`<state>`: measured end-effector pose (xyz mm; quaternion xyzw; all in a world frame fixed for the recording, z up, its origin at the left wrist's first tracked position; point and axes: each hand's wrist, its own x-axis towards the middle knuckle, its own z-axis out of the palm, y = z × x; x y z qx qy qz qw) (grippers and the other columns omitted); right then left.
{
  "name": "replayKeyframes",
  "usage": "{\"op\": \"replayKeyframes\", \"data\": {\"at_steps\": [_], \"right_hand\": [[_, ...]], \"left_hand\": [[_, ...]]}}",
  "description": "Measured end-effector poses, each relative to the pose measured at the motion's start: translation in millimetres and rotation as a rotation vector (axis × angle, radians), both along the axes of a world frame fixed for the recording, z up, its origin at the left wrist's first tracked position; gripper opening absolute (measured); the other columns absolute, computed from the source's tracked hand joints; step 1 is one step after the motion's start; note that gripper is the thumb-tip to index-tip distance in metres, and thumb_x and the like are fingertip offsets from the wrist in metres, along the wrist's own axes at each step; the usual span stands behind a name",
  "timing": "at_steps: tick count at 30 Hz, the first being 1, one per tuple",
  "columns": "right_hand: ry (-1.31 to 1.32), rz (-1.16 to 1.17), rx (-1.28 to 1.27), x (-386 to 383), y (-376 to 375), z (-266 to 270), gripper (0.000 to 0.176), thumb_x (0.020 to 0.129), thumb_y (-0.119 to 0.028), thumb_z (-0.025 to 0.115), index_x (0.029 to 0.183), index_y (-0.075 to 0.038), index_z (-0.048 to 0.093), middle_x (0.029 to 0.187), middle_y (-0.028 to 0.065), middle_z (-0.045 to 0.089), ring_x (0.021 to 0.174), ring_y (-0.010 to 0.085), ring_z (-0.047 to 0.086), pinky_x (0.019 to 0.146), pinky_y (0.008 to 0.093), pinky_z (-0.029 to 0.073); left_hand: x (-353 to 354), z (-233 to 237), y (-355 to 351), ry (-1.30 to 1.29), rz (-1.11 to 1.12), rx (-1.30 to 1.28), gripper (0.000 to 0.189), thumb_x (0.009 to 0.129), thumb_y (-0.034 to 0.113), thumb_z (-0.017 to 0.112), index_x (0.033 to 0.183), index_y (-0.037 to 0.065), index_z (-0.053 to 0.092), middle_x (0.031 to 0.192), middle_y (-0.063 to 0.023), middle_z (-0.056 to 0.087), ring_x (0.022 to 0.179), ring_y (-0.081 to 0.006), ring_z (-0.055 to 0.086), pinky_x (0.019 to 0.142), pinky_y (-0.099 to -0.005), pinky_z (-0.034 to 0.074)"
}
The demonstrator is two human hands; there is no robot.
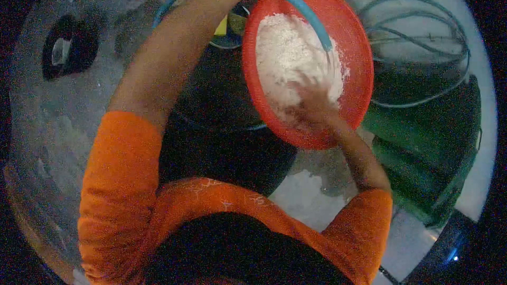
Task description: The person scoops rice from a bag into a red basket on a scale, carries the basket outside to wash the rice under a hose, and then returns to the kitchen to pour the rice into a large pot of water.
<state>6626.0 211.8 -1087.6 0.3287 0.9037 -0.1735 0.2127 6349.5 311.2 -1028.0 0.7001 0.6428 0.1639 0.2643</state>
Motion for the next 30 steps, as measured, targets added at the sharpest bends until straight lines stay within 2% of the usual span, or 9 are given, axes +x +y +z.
{"op": "replayKeyframes", "data": {"at_steps": [2, 4, 10, 12, 16, 18, 23, 25, 30], "right_hand": [[-0.205, -0.217, -0.021, 26.3, 20.0, -6.7, 0.079, 0.071, -0.034, 0.064, 0.134, -0.008, 0.023, 0.139, 0.0202, 0.018, 0.127, 0.0336, 0.024, 0.102, 0.0436, 0.023], [-0.252, -0.415, -0.035, 62.2, 36.3, -36.0, 0.089, 0.065, -0.046, 0.069, 0.133, -0.008, 0.025, 0.138, 0.0202, 0.022, 0.125, 0.0326, 0.027, 0.102, 0.0407, 0.024], [0.23, -0.636, 0.046, 84.1, 45.9, -77.4, 0.069, 0.08, -0.039, 0.058, 0.127, 0.005, 0.03, 0.124, 0.0193, 0.043, 0.113, 0.0306, 0.044, 0.096, 0.0352, 0.035], [0.557, -1.328, -0.802, 31.3, 18.8, -27.0, 0.053, 0.09, -0.026, 0.043, 0.133, -0.003, 0.023, 0.123, 0.0137, 0.045, 0.106, 0.0255, 0.049, 0.087, 0.0362, 0.043], [0.506, -1.164, -0.973, 52.1, 46.2, -45.5, 0.047, 0.093, -0.026, 0.036, 0.133, -0.005, 0.024, 0.122, 0.0121, 0.046, 0.106, 0.0229, 0.05, 0.084, 0.0337, 0.045], [0.691, -0.49, -0.606, 30.9, 30.2, -31.6, 0.049, 0.092, -0.026, 0.038, 0.134, -0.007, 0.023, 0.128, 0.0107, 0.041, 0.112, 0.0204, 0.045, 0.09, 0.0332, 0.041], [0.491, -0.522, -0.547, -45.2, -12.9, -24.9, 0.061, 0.086, -0.028, 0.048, 0.134, -0.003, 0.022, 0.124, 0.0168, 0.044, 0.114, 0.0243, 0.043, 0.097, 0.0351, 0.033], [0.341, -0.212, -0.06, -37.9, 15.3, -98.9, 0.066, 0.083, -0.034, 0.053, 0.134, -0.005, 0.024, 0.124, 0.0189, 0.045, 0.114, 0.0272, 0.045, 0.095, 0.0399, 0.035], [-0.205, -0.464, -0.022, -51.9, 36.7, -28.3, 0.081, 0.075, -0.051, 0.054, 0.132, -0.001, 0.025, 0.12, 0.0247, 0.045, 0.111, 0.0378, 0.045, 0.094, 0.0433, 0.036]], "left_hand": [[3.1, -3.7, 1.8, 0.041, -0.014, -0.011, 0.068, 0.073, 0.053, 0.058, 0.112, -0.003, 0.053, 0.107, -0.0217, 0.056, 0.096, -0.0324, 0.056, 0.082, -0.0401, 0.043], [10.3, -34.1, 18.1, -0.061, 0.049, 0.122, 0.068, 0.064, 0.065, 0.056, 0.099, 0.008, 0.064, 0.107, -0.0142, 0.059, 0.099, -0.0283, 0.056, 0.085, -0.0399, 0.043], [15.9, -27.9, 13.1, 0.005, 0.1, 0.163, 0.063, 0.067, 0.061, 0.057, 0.102, 0.009, 0.063, 0.107, -0.0123, 0.059, 0.098, -0.0285, 0.057, 0.084, -0.0416, 0.043], [11.1, -27.7, 15.4, 0.021, 0.035, 0.163, 0.07, 0.064, 0.065, 0.055, 0.094, 0.003, 0.064, 0.101, -0.0187, 0.059, 0.092, -0.0312, 0.058, 0.083, -0.0407, 0.044], [3.9, -28.1, 10.2, 0.033, -0.009, 0.167, 0.082, 0.061, 0.072, 0.051, 0.087, -0.004, 0.064, 0.094, -0.0251, 0.06, 0.089, -0.0344, 0.058, 0.082, -0.0405, 0.044], [3.2, -31.9, 13.2, 0.05, 0.006, 0.155, 0.082, 0.061, 0.072, 0.052, 0.088, -0.005, 0.064, 0.093, -0.0249, 0.06, 0.09, -0.035, 0.058, 0.083, -0.0407, 0.044], [1.7, -31.9, 8.2, 0.036, 0.003, 0.217, 0.08, 0.061, 0.069, 0.055, 0.089, -0.006, 0.063, 0.092, -0.0248, 0.06, 0.088, -0.0355, 0.058, 0.081, -0.0405, 0.044], [-5.9, -23.9, -1.4, 0.093, -0.006, 0.085, 0.068, 0.065, 0.065, 0.054, 0.091, 0.004, 0.066, 0.095, -0.0177, 0.062, 0.089, -0.0313, 0.06, 0.078, -0.0412, 0.045], [-16.2, -41.4, 5.2, 0.06, -0.022, 0.02, 0.071, 0.064, 0.066, 0.055, 0.089, 0.001, 0.065, 0.091, -0.0196, 0.062, 0.087, -0.0318, 0.06, 0.078, -0.0403, 0.045]]}}
